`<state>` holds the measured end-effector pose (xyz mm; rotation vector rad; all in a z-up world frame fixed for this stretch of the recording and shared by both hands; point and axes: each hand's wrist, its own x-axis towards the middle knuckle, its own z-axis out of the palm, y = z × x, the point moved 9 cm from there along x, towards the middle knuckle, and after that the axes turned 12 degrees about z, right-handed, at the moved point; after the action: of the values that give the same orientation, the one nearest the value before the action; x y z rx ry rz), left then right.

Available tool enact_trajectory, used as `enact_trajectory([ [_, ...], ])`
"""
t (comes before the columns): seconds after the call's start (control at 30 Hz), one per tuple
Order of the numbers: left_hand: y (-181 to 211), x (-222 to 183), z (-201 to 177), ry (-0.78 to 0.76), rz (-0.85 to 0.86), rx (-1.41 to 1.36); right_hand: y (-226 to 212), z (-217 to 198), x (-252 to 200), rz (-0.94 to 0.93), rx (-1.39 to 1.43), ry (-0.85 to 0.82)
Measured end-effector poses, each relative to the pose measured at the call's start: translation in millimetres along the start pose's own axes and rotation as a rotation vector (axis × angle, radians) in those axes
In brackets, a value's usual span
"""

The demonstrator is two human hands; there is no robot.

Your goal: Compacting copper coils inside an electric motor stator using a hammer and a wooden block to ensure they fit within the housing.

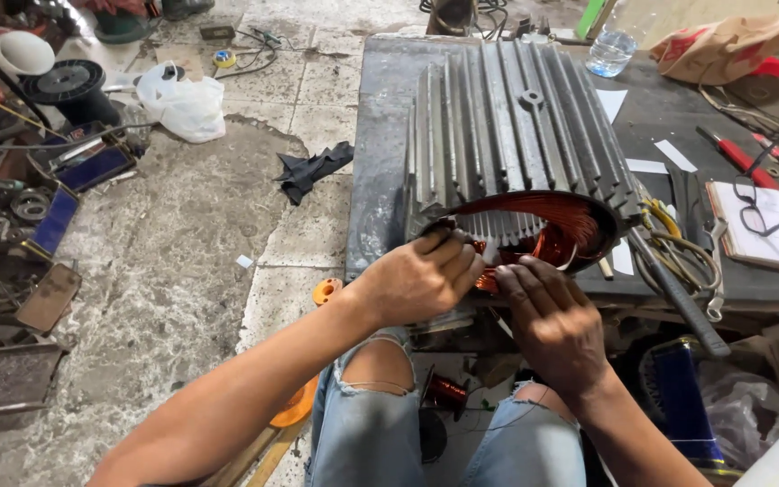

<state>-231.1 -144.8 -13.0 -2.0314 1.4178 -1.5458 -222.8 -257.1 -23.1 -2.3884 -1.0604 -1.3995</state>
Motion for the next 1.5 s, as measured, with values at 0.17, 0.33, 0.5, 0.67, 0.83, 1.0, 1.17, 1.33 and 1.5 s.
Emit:
enact_trajectory([
  [0.17,12,-8,21,-0.350,0.074,-0.117,2,17,-15,0.035,0.033,-0.280],
  [0.33,14,-8,28,-0.266,0.057,-0.130,14,16,-12,0.087,0.134,-0.181],
  [0.5,14,-6,35,-0.355,0.110,-0.158,20,9,-10,-0.015,0.151,-0.143],
  [0.67,11,-8,43,-0.503,0.086,-0.180,16,-36,-3,0.008,0.154,-0.074],
  [0.83,6,-8,32,-0.478,0.024,-0.169,28,-61,-21,-0.043,0.137,-0.029],
  [1.0,3,-3,27,-0.454,-0.009,-0.165,14,-57,-2,-0.168,0.125,-0.117],
  [1.17,-3,7,22,-0.405,-0.047,-0.145,-1,7,7,-0.299,-0.133,-0.439],
  [1.33,1,-1,31,-0.493,-0.011,-0.153,4,51,8,-0.509,-0.408,-0.689],
  [1.5,3,-2,44,-0.634,0.007,-0.282,42,97,-17,-0.463,-0.303,-1.303],
])
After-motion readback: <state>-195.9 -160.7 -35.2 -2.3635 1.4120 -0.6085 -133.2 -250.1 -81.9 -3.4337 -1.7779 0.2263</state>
